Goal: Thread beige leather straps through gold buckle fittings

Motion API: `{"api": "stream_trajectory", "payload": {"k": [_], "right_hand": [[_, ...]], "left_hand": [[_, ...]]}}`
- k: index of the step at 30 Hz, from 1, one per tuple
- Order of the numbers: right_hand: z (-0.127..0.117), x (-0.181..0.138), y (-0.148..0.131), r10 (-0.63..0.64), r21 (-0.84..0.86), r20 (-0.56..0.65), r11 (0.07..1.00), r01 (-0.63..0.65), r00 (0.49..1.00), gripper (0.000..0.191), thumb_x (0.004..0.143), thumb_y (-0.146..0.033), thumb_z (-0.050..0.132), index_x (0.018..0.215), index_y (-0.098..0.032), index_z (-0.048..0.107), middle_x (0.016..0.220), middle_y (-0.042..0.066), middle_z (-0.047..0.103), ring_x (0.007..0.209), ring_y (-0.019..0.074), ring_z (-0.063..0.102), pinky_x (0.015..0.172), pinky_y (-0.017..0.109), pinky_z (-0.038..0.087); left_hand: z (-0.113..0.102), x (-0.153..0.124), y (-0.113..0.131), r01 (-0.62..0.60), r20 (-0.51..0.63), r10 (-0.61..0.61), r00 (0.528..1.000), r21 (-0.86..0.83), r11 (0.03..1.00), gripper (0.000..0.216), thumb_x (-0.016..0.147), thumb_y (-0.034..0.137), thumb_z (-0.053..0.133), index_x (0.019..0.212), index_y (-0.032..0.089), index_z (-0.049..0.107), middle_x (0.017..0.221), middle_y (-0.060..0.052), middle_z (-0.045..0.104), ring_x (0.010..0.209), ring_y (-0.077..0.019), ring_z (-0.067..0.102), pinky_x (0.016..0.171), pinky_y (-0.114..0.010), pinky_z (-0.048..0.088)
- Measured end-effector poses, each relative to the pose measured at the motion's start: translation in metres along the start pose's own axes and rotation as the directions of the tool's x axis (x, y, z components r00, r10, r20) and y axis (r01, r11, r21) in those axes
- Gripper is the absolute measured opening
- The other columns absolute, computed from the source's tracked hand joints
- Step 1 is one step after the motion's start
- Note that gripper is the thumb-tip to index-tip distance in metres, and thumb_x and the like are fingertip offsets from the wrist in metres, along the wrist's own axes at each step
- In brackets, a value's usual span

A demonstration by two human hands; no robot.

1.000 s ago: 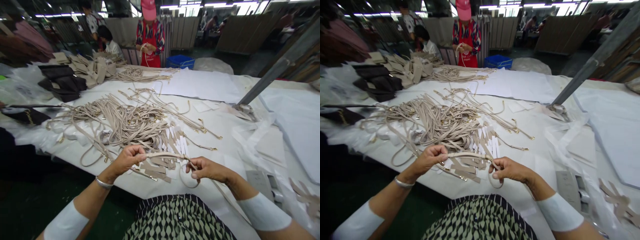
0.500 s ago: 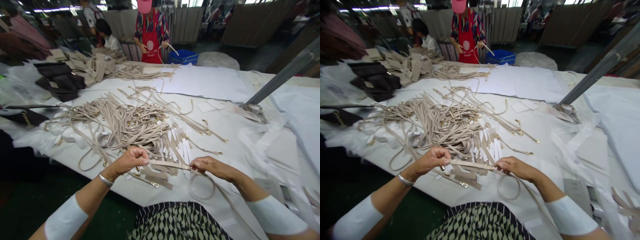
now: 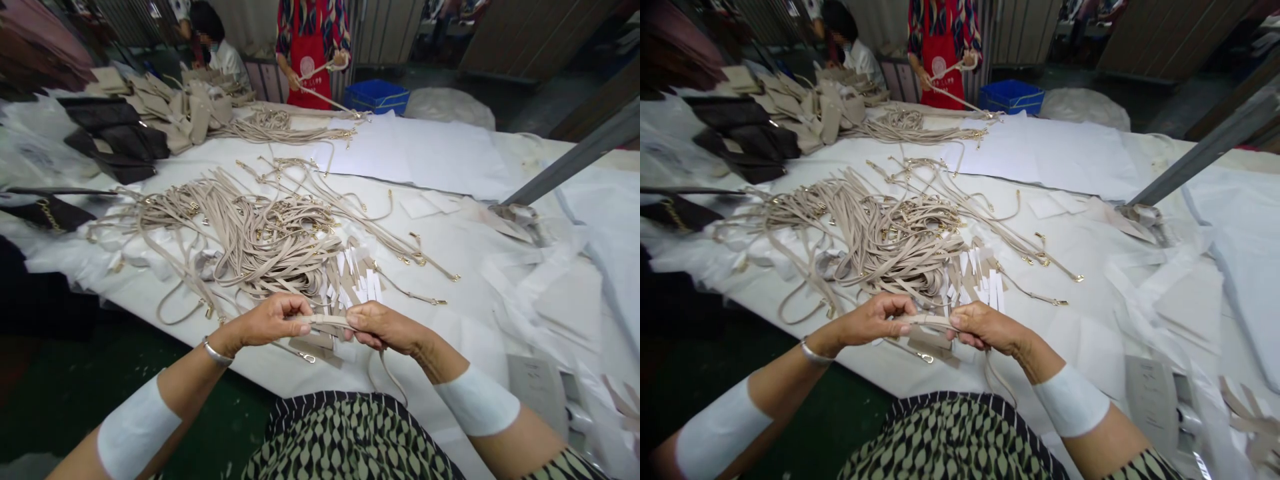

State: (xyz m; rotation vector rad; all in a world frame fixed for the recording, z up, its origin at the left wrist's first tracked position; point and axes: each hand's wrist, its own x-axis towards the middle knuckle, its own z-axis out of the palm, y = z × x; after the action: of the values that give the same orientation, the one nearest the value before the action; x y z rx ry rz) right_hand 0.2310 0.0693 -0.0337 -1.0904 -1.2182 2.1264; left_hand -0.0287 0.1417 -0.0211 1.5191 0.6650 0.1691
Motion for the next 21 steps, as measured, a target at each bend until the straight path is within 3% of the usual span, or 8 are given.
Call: {"api": "stream_trajectory", "payload": {"k": [4,9,14,21], "right_hand": [[0.005,-0.007,0.000,0.047,-0.066,-0.016,0.997,-0.048,0.999,0.043,0.086,-0.054,0.055,0.084,-0.012,0.062,0.050,-0.008,0.041,0.037,0.0030,0.024,0.035,0.017,0.016],[0.015,-0.011,0.001,-0.013,-0.132,-0.081,0.991,0.003,0.997,0.042,0.087,-0.052,0.054,0.082,-0.011,0.063,0.049,-0.007,0.042,0.041,0.0037,0.028,0.040,0.017,0.019],[0.024,-0.012,0.001,-0.029,-0.154,-0.190,0.988,-0.001,0.981,0.039,0.080,-0.049,0.063,0.072,-0.011,0.061,0.052,-0.006,0.045,0.040,0.0036,0.031,0.040,0.019,0.020],[0.029,-0.017,0.003,0.005,-0.203,-0.252,0.978,-0.058,0.968,0.036,0.078,-0.048,0.063,0.069,-0.013,0.060,0.044,-0.009,0.037,0.039,0.0047,0.030,0.038,0.018,0.021]], "left_hand": [[0.011,-0.002,0.012,-0.069,-0.023,0.083,0.996,0.369,0.927,0.024,0.086,0.036,0.058,0.093,0.014,0.064,0.076,-0.001,0.059,0.067,-0.0112,0.050,0.060,-0.021,0.036],[0.023,-0.005,0.018,-0.138,-0.017,0.200,0.980,0.668,0.732,0.017,0.089,0.030,0.054,0.096,0.016,0.063,0.080,-0.002,0.061,0.073,-0.0142,0.054,0.069,-0.025,0.038],[0.029,-0.008,0.020,-0.253,0.056,0.313,0.948,0.728,0.637,0.020,0.093,0.032,0.049,0.094,0.015,0.061,0.078,-0.003,0.059,0.073,-0.0147,0.053,0.068,-0.025,0.037],[0.037,-0.008,0.016,-0.275,0.072,0.320,0.945,0.702,0.656,0.018,0.094,0.030,0.047,0.094,0.016,0.057,0.081,-0.004,0.060,0.076,-0.0153,0.054,0.071,-0.025,0.039]]}}
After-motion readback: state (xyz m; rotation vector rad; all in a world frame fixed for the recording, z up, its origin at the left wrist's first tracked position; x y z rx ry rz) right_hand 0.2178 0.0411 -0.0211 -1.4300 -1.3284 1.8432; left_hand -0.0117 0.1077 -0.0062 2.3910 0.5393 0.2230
